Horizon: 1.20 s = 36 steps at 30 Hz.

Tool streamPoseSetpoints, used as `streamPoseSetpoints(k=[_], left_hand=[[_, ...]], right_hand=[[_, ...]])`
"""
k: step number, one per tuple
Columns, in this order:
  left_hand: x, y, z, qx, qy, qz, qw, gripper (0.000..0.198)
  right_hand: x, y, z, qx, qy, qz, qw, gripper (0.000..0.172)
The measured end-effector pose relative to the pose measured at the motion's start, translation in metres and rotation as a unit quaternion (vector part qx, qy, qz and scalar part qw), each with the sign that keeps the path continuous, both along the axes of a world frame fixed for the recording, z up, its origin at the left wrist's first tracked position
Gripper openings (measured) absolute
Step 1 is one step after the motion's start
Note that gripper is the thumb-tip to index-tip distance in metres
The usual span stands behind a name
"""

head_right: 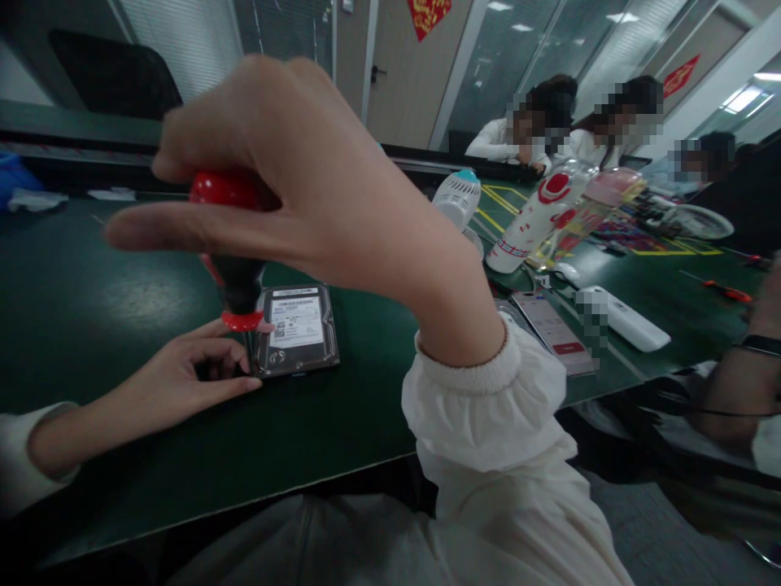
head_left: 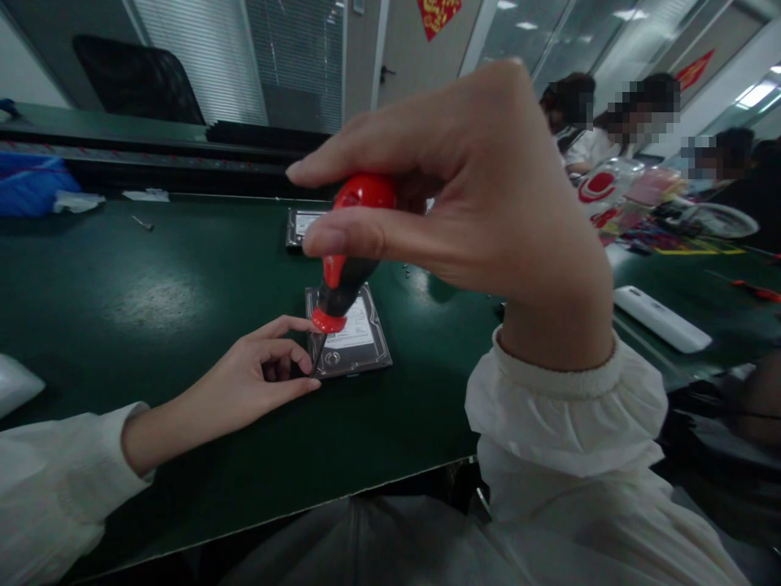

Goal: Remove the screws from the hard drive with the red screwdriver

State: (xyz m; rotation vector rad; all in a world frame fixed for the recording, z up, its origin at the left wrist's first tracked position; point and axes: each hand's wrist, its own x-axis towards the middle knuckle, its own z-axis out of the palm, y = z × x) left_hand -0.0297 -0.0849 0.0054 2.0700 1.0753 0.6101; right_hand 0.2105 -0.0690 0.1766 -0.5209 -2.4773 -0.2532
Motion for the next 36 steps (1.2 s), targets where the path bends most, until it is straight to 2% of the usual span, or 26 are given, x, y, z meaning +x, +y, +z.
streamPoseSetpoints(k=[3,7,14,20,24,28,31,33,36], left_hand=[[-0.0001,0.0001,-0.0009,-0.016,0.004,0.003,1.0,0.027],[-0.0002,0.0002,-0.0025,-0.043,-0.006,0.006,0.999,0.028],[0.0002,0.0012,-0.0016,-0.035,-0.003,0.006,0.999,0.029],[0.001,0.0007,0.0002,-0.042,-0.003,0.005,0.999,0.029],[-0.0005,0.0007,-0.0018,-0.046,-0.006,0.01,0.999,0.028],[-0.002,0.0016,-0.0036,-0.04,0.0,0.009,0.999,0.03],[-0.0023,0.0018,-0.0036,-0.043,-0.001,0.009,0.999,0.03],[-0.0021,0.0015,-0.003,-0.043,0.003,0.008,0.999,0.03],[-0.0016,0.0011,-0.0022,-0.038,0.007,0.01,0.999,0.029]], right_hand=[[-0.0009,-0.0049,0.0002,-0.061,-0.023,-0.005,0.998,0.046],[0.0033,-0.0058,-0.0014,-0.11,-0.049,0.044,0.992,0.048],[-0.0007,-0.0054,-0.0013,-0.108,-0.045,-0.029,0.993,0.051],[0.001,-0.0084,-0.0032,-0.177,-0.049,-0.001,0.983,0.039],[0.0001,-0.0086,-0.0017,-0.164,-0.041,-0.02,0.985,0.034],[-0.0005,-0.0084,-0.0001,-0.154,-0.044,-0.031,0.987,0.04],[0.0005,-0.0077,-0.0006,-0.163,-0.059,-0.007,0.985,0.042],[0.0005,-0.0076,-0.001,-0.143,-0.042,0.0,0.989,0.042],[0.0003,-0.0086,0.0001,-0.125,-0.051,-0.047,0.99,0.039]])
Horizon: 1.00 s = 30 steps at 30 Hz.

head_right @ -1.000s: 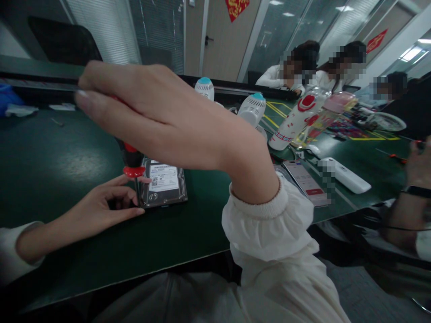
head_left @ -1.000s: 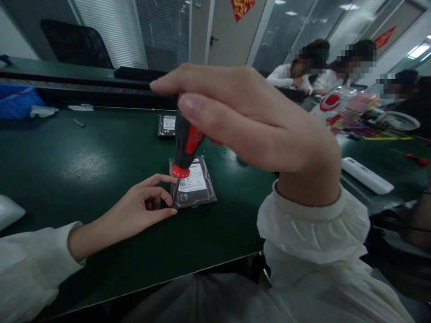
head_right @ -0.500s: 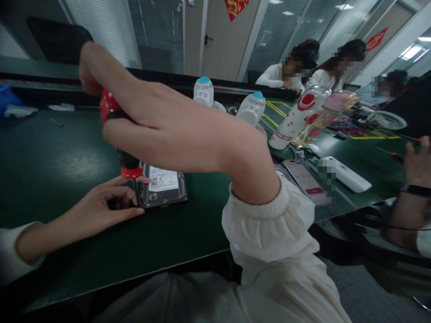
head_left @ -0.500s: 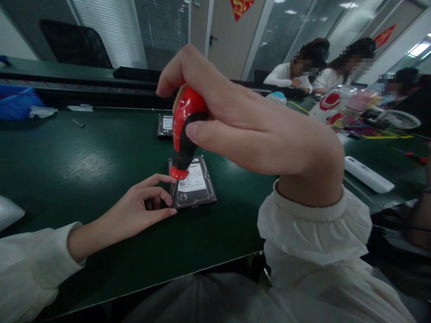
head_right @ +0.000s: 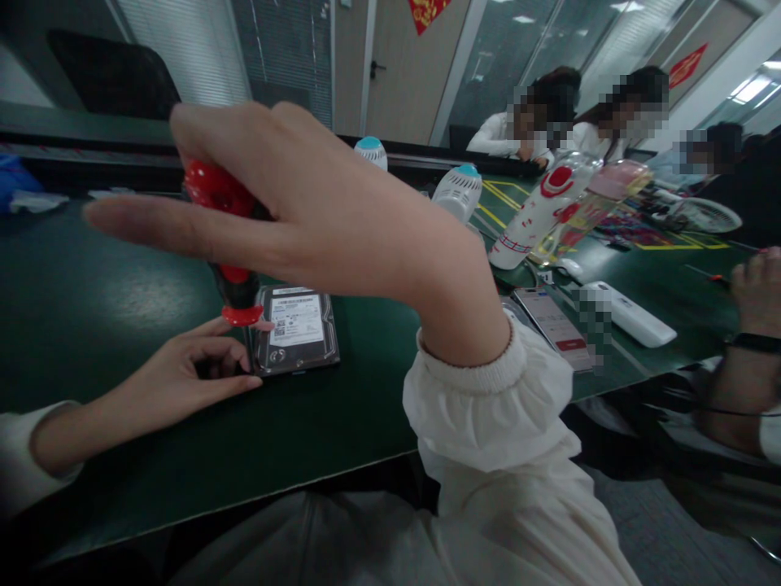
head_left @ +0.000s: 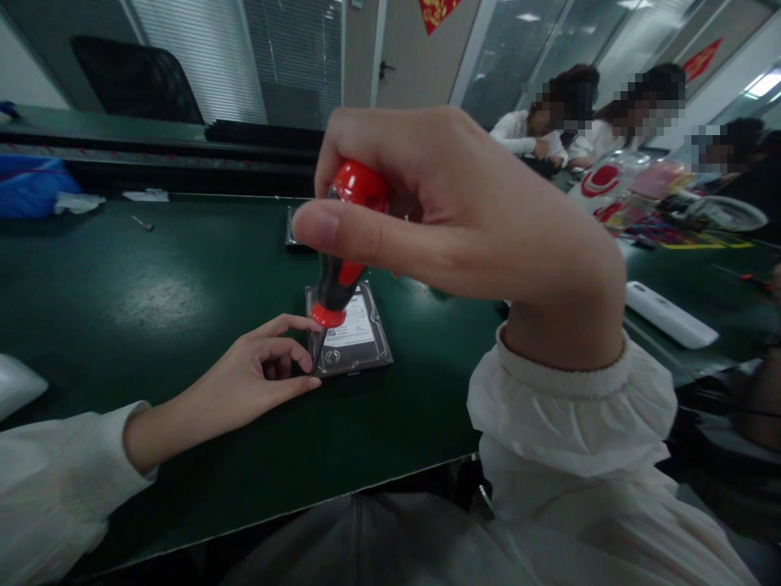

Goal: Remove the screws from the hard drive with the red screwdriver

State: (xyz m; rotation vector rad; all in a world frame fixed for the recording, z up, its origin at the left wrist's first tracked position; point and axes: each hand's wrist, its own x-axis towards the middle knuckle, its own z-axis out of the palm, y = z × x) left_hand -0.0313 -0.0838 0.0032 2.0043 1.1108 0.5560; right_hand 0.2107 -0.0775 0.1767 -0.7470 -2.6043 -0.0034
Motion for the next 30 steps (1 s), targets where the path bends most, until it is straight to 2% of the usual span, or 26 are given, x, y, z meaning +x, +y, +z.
streamPoseSetpoints(k=[5,9,11,16,19,21,25,27,30], left_hand=[[0.0004,0.0002,-0.0001,0.007,-0.001,0.0,1.0,0.028],[-0.0008,-0.0001,-0.0002,0.009,0.002,0.0,1.0,0.029],[-0.001,-0.0008,0.0005,0.011,0.002,-0.001,1.0,0.029],[0.0009,-0.0019,0.0034,0.009,-0.008,-0.002,1.0,0.027],[0.0013,-0.0015,0.0032,0.012,-0.013,-0.004,1.0,0.027],[0.0006,-0.0011,0.0021,0.015,-0.016,-0.005,1.0,0.026],[-0.0004,-0.0007,0.0009,0.006,-0.017,-0.005,1.0,0.026],[0.0003,-0.0007,0.0016,0.005,-0.016,-0.004,1.0,0.026],[0.0019,-0.0008,0.0028,0.01,-0.028,-0.007,1.0,0.025]], right_hand=[[0.0007,-0.0022,0.0027,-0.03,-0.002,0.03,0.999,0.039],[-0.0023,-0.0042,0.002,0.009,-0.019,-0.009,1.0,0.028],[-0.0029,-0.0038,0.0015,0.016,-0.021,-0.019,0.999,0.031],[-0.0004,-0.0001,0.0018,-0.028,-0.001,0.063,0.998,0.032],[0.0,-0.0004,0.0029,0.004,-0.021,0.005,1.0,0.032],[0.0007,-0.0007,0.0031,0.022,-0.023,-0.018,0.999,0.042],[0.0019,-0.0004,0.0011,0.01,-0.027,0.035,0.999,0.044],[0.001,-0.0005,0.0002,-0.001,-0.038,0.026,0.999,0.042],[-0.0006,-0.0006,0.0009,0.023,-0.029,0.004,0.999,0.039]])
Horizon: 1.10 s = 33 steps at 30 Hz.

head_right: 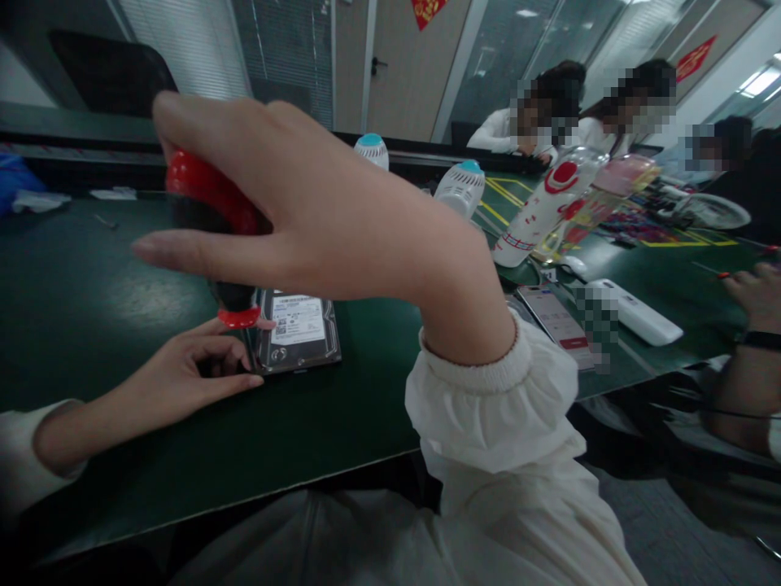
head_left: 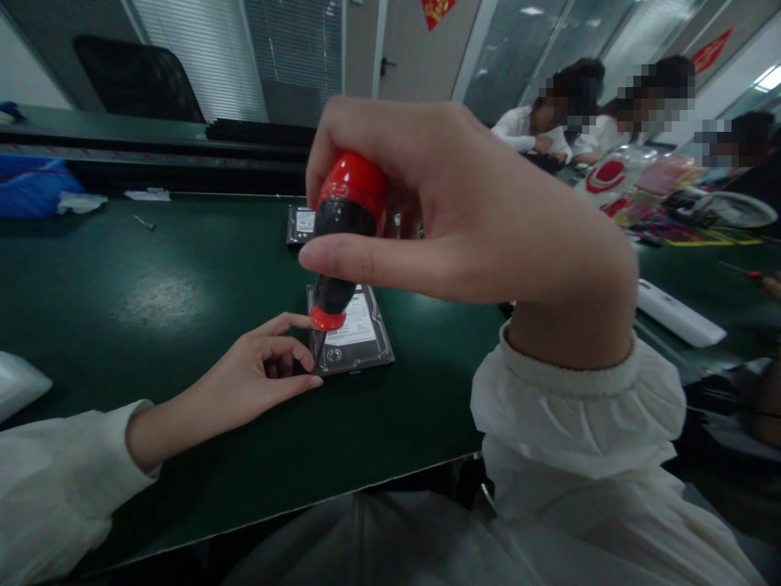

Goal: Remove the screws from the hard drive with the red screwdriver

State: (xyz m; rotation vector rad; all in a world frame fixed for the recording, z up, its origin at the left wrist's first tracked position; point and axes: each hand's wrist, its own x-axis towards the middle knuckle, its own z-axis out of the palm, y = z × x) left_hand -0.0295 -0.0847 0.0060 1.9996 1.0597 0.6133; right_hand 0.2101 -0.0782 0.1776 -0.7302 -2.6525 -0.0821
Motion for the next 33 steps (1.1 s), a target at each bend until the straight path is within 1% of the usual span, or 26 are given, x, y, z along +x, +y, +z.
streamPoseSetpoints(k=[2,3,5,7,8,10,11,13,15,17,19,21,23,25,27,30,33], left_hand=[[0.0008,0.0,-0.0005,0.002,-0.009,-0.001,1.0,0.024],[0.0009,0.0001,-0.0012,0.003,-0.012,0.001,1.0,0.024],[0.0005,0.0004,-0.0033,0.003,-0.012,0.004,1.0,0.024],[-0.0006,0.0007,-0.005,0.004,-0.009,0.004,1.0,0.024],[-0.0012,0.0008,-0.0053,0.006,-0.007,0.002,1.0,0.025],[-0.0021,0.0008,-0.0045,0.013,-0.004,-0.001,1.0,0.025],[-0.0023,0.0005,-0.0037,0.015,-0.004,-0.001,1.0,0.025],[-0.0023,-0.0001,-0.0021,0.014,-0.003,-0.001,1.0,0.025],[-0.002,-0.0005,-0.0017,0.01,-0.004,0.002,1.0,0.024],[-0.0016,-0.0003,-0.0025,0.008,-0.005,0.002,1.0,0.024],[-0.0012,0.0006,-0.0038,0.008,-0.005,0.001,1.0,0.025],[-0.0011,0.0018,-0.0046,0.01,-0.004,0.0,1.0,0.026],[-0.0013,0.0027,-0.0049,0.012,-0.008,-0.002,1.0,0.027],[-0.0017,0.0031,-0.0053,0.01,-0.013,-0.004,1.0,0.026],[-0.0018,0.0031,-0.0059,0.002,-0.015,-0.005,1.0,0.024],[-0.001,0.0026,-0.0062,-0.01,-0.024,-0.007,1.0,0.022],[0.0004,0.0017,-0.0042,-0.004,-0.028,-0.007,1.0,0.022]], right_hand=[[0.0002,0.0,0.0012,0.003,0.005,0.0,1.0,0.044],[0.0006,0.0001,0.0017,-0.011,0.003,0.006,1.0,0.042],[0.0015,0.0002,0.0019,-0.056,0.013,0.041,0.998,0.036],[0.0015,-0.0001,0.0012,-0.085,0.029,0.071,0.993,0.034],[0.001,-0.0004,0.0007,-0.081,0.033,0.069,0.994,0.034],[-0.0006,-0.0012,0.0,-0.049,0.037,0.043,0.997,0.033],[-0.0015,-0.0016,-0.0002,-0.033,0.035,0.026,0.999,0.037],[-0.0026,-0.0022,0.0004,-0.025,0.024,-0.002,0.999,0.051],[-0.0025,-0.0019,0.0018,-0.047,0.01,-0.01,0.999,0.062],[-0.0018,-0.001,0.003,-0.069,0.001,0.001,0.998,0.066],[-0.0015,-0.0002,0.0034,-0.058,0.008,0.02,0.998,0.061],[-0.0022,-0.0004,0.0028,-0.029,0.023,0.022,0.999,0.052],[-0.0035,-0.0015,0.0021,-0.016,0.04,0.017,0.999,0.045],[-0.0043,-0.0029,0.0018,-0.023,0.042,0.011,0.999,0.041],[-0.0043,-0.0036,0.002,-0.035,0.02,0.011,0.999,0.036],[-0.0035,-0.0034,0.0024,-0.037,0.004,0.018,0.999,0.033],[-0.0031,-0.0033,0.0019,0.012,0.021,0.017,1.0,0.036]])
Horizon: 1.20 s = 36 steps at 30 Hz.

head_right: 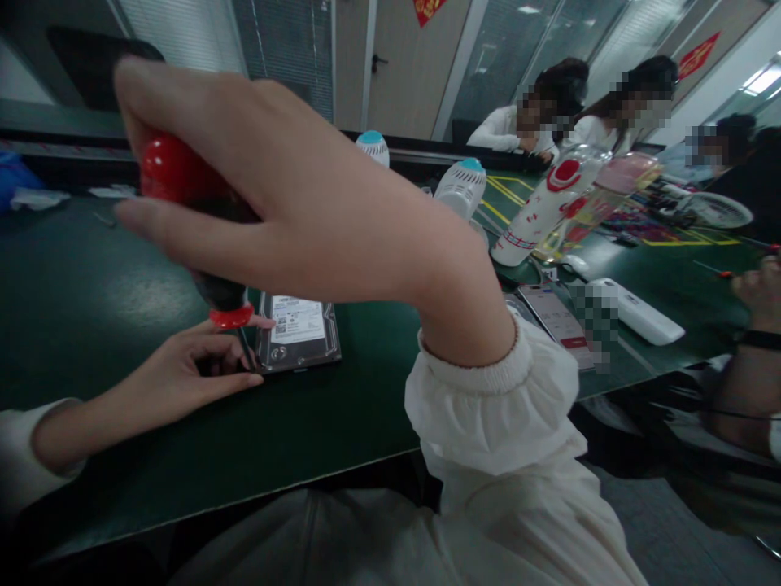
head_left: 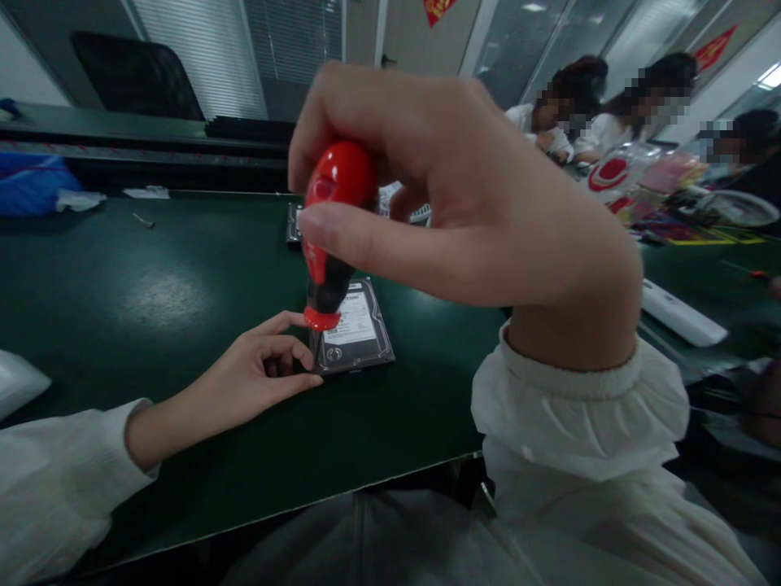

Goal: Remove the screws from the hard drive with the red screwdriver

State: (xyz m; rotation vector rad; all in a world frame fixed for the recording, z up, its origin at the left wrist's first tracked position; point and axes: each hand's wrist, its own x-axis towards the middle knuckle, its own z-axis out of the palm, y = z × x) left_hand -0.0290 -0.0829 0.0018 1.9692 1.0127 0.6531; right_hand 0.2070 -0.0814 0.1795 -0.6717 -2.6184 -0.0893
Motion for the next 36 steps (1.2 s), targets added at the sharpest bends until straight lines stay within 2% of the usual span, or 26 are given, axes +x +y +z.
streamPoseSetpoints(k=[3,9,12,14,20,23,26,28,32,36], left_hand=[[0.001,-0.001,0.003,0.01,0.006,0.007,1.0,0.021],[0.002,-0.004,0.005,0.001,0.012,0.016,1.0,0.021],[0.001,-0.003,0.004,-0.003,0.016,0.014,1.0,0.022],[0.0,-0.003,0.004,0.002,0.023,0.013,1.0,0.023],[0.0,-0.002,0.004,0.015,0.027,0.01,0.999,0.026],[0.0,-0.001,0.003,0.019,0.025,0.009,0.999,0.027],[0.0,-0.001,0.003,0.026,0.031,0.008,0.999,0.027],[0.0,-0.001,0.002,0.025,0.032,0.008,0.999,0.026],[-0.001,0.0,0.002,0.026,0.031,0.007,0.999,0.026],[0.0,-0.001,0.002,0.032,0.025,0.006,0.999,0.027]], right_hand=[[0.001,0.001,-0.001,0.011,0.01,-0.006,1.0,0.034],[0.007,0.008,-0.002,-0.081,0.005,0.034,0.996,0.027],[0.006,0.006,-0.001,-0.055,-0.006,0.033,0.998,0.028],[0.004,0.003,0.0,-0.032,-0.001,0.005,0.999,0.025],[0.003,-0.001,0.003,-0.075,-0.015,0.012,0.997,0.024],[0.0,-0.004,0.005,-0.029,-0.037,-0.015,0.999,0.021],[-0.003,-0.006,0.006,-0.011,-0.051,-0.051,0.997,0.032],[-0.002,-0.005,0.005,-0.035,-0.051,-0.039,0.997,0.035],[0.004,0.001,0.001,-0.056,-0.003,0.036,0.998,0.028],[0.006,0.003,-0.001,-0.015,0.0,0.001,1.0,0.038]])
